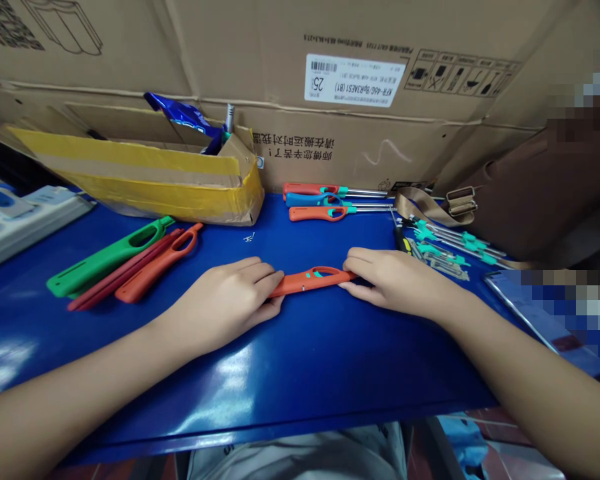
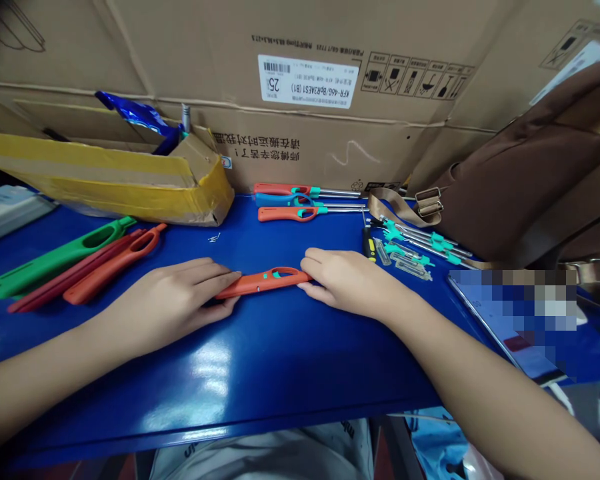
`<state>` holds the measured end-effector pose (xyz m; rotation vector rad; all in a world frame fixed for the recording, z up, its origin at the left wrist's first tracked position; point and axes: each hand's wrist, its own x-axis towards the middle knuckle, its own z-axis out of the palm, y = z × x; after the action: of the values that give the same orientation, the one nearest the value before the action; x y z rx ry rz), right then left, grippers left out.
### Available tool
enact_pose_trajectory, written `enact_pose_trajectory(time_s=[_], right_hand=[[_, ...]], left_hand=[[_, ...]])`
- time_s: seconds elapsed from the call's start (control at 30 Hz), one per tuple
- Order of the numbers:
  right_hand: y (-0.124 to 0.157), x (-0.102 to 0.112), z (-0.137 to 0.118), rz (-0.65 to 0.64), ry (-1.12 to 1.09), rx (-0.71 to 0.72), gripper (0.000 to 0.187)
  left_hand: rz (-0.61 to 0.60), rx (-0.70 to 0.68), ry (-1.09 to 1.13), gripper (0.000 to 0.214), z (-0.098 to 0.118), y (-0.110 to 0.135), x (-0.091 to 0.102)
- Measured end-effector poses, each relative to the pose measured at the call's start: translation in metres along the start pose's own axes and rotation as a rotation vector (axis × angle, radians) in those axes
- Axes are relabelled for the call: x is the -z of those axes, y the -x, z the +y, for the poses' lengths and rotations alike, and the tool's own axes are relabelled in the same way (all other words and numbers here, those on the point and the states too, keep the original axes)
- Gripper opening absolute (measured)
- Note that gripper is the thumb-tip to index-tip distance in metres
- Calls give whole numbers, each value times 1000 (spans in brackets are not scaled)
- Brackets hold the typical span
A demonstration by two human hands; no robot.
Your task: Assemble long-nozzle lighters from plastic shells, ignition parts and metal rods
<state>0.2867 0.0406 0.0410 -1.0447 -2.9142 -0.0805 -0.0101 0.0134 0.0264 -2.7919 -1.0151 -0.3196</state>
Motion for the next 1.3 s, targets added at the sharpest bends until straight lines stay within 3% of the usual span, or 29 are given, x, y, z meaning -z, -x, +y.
enact_pose_trajectory(time_s=[0.13,0.3,0.67,1.07,1.2,1.3], right_hand=[[2,0,3,112,-4,14,27],[1,-1,5,234,28,76,28],[0,4,4,238,37,66,27],[-1,3,-3,277,32,53,27],[-1,5,-5,261,44,11,28],[-1,7,-4,251,-8,-22,28]], left_hand=[[114,-23,123,28,-6,-2,-3],[162,-27,220,26,-10,-2,-6],[242,-55,249,21,-11,-2,-4],[199,-21,361,22,-6,-5,0],[105,119,534,25,-4,-7,5],[-53,422,962,34,0,-12,9]])
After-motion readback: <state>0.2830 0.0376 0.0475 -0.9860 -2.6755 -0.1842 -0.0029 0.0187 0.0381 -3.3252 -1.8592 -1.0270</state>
